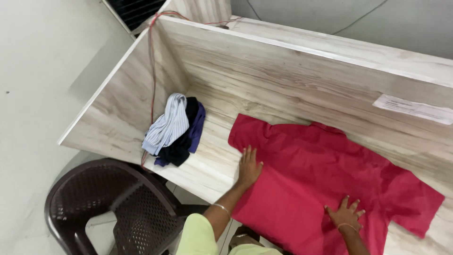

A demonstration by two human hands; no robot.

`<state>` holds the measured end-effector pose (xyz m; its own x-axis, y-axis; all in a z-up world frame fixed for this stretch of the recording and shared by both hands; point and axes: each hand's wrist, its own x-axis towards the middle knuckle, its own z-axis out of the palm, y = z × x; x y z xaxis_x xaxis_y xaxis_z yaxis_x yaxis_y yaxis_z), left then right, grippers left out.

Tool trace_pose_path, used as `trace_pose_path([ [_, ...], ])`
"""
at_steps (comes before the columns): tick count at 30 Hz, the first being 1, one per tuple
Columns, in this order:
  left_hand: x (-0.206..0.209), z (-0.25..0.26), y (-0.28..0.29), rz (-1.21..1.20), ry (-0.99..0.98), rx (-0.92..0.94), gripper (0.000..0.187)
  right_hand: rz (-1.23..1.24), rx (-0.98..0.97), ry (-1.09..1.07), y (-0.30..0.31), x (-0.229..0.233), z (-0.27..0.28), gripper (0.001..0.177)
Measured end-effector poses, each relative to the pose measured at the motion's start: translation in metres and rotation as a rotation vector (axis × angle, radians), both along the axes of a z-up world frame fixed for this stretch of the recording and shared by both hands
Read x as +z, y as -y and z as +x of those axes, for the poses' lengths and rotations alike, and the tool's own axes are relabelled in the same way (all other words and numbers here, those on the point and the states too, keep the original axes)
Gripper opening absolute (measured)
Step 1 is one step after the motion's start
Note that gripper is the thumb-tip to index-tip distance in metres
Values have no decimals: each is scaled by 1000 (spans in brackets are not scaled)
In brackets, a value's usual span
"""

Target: Ironing and folding a red shirt and a blue shirt on a desk.

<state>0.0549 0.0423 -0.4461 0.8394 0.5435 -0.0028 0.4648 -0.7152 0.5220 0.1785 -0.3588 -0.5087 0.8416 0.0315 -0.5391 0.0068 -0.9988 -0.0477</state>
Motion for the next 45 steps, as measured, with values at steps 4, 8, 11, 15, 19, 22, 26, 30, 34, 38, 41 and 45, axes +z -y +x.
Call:
trace_pose_path([
  [4,43,-95,88,-162,-2,-35,66,16,0,-11,8,5,0,121],
  [8,59,-173,152,-247,-77,53,54,47,123,47,43,-29,11,110],
  [11,54,-202,186,-327,-156,116,50,178,172,147,71,-30,3,95],
  [15,22,-188,218,-223,-212,76,51,227,353,296,72,18,-28,85],
  [19,15,-132,235,-100,-215,-70,66,120,406,389,69,61,-60,82],
  [22,12,-85,240,16,-285,-196,84,74,388,367,78,70,-62,82],
  [26,7,-49,250,-13,-412,-301,101,126,370,331,96,67,-58,84],
  [30,-1,-41,258,62,-691,-282,119,304,339,206,113,89,-54,75],
  [34,-16,-46,255,142,-662,-285,122,710,97,340,146,99,-87,42],
  [38,-23,-45,253,136,-634,-323,120,881,-405,249,190,77,-139,30],
  [41,-25,-47,253,160,-631,-310,119,1259,-1048,328,224,45,-175,19],
  [45,-33,-48,251,195,-618,-275,119,1064,-1311,820,261,19,-185,42],
])
